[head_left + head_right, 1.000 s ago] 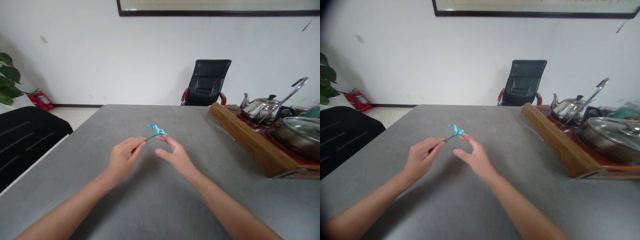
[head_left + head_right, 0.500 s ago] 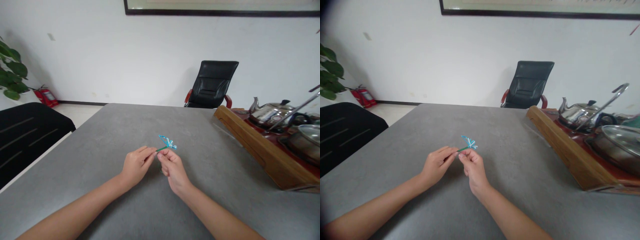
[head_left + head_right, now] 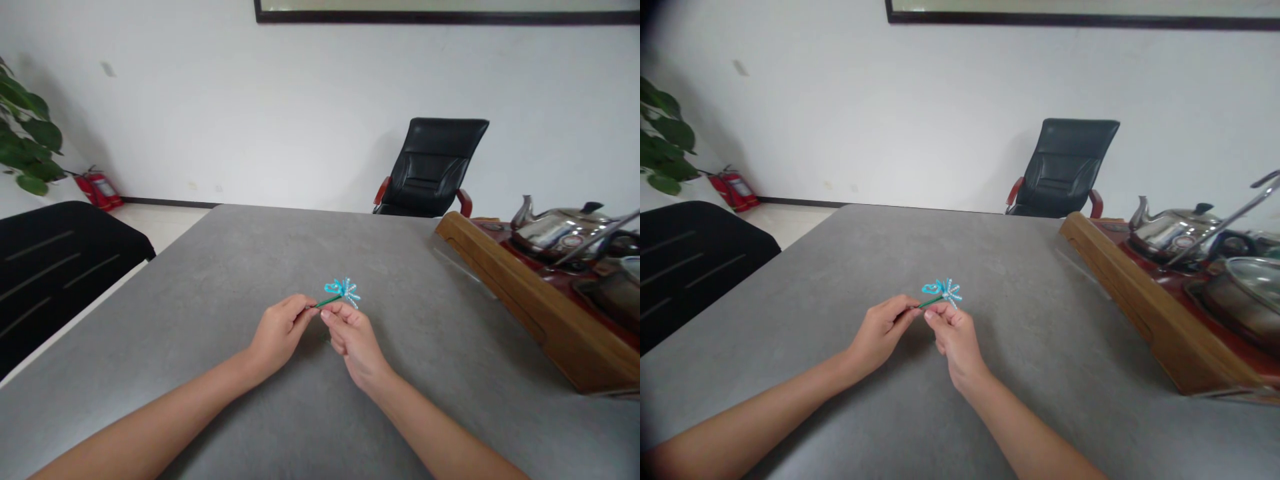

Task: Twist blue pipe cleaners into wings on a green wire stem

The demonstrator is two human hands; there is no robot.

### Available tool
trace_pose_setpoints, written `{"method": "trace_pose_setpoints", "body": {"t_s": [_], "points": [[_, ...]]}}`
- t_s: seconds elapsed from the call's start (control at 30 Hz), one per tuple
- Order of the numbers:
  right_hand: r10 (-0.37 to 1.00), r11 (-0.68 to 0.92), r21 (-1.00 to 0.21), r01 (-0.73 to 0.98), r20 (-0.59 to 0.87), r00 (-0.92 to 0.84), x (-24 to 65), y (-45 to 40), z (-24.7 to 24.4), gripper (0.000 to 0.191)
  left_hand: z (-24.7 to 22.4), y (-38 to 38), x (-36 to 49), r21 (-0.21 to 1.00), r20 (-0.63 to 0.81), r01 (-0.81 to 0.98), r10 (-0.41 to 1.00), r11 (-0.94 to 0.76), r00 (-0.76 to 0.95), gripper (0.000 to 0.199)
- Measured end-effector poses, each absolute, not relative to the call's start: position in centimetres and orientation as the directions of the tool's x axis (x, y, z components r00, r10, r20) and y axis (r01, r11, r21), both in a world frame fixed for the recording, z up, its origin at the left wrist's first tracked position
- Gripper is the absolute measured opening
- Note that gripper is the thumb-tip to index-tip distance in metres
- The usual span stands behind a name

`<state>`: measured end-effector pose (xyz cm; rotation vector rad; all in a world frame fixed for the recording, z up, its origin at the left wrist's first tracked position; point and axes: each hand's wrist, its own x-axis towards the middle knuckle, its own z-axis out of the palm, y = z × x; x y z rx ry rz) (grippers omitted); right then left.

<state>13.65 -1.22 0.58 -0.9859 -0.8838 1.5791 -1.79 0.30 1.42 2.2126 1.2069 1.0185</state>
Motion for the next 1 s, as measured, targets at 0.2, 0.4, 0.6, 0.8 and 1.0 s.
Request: {"method": "trace_pose_setpoints", "body": {"t_s": [0.2, 0.4, 0.6, 0.8, 1.0], "points": [[0.974, -0.213, -0.905, -0.368, -0.169, -0.150, 13.71, -1.25, 0.66, 0.029, 1.42, 0.44, -1.95, 0.657, 0.384, 0.543, 0.852, -0.523, 0.356, 0.018], [0.971, -0.218, -0.905, -0.365, -0.164, -0.173, 13.93, -1.36, 0.56, 0.027, 1.48, 0.59, -1.89, 0.652, 0.377, 0.554, 0.855, -0.517, 0.355, 0.019], [0.971, -0.215, -0.909, -0.357, -0.159, -0.179, 13.97, -1.33, 0.30, 0.026, 1.65, 0.75, -1.75, 0.698, 0.378, 0.505, 0.860, -0.508, 0.343, 0.019], [0.968, -0.222, -0.903, -0.369, -0.159, -0.193, 14.02, -1.16, 0.19, 0.027, 1.44, 0.72, -1.90, 0.758, 0.329, 0.479, 0.894, -0.443, 0.305, 0.017], [0.964, -0.228, -0.902, -0.367, -0.157, -0.213, 14.20, -1.09, 0.29, 0.027, 1.52, 0.53, -1.95, 0.801, 0.289, 0.458, 0.919, -0.385, 0.268, 0.017]]}}
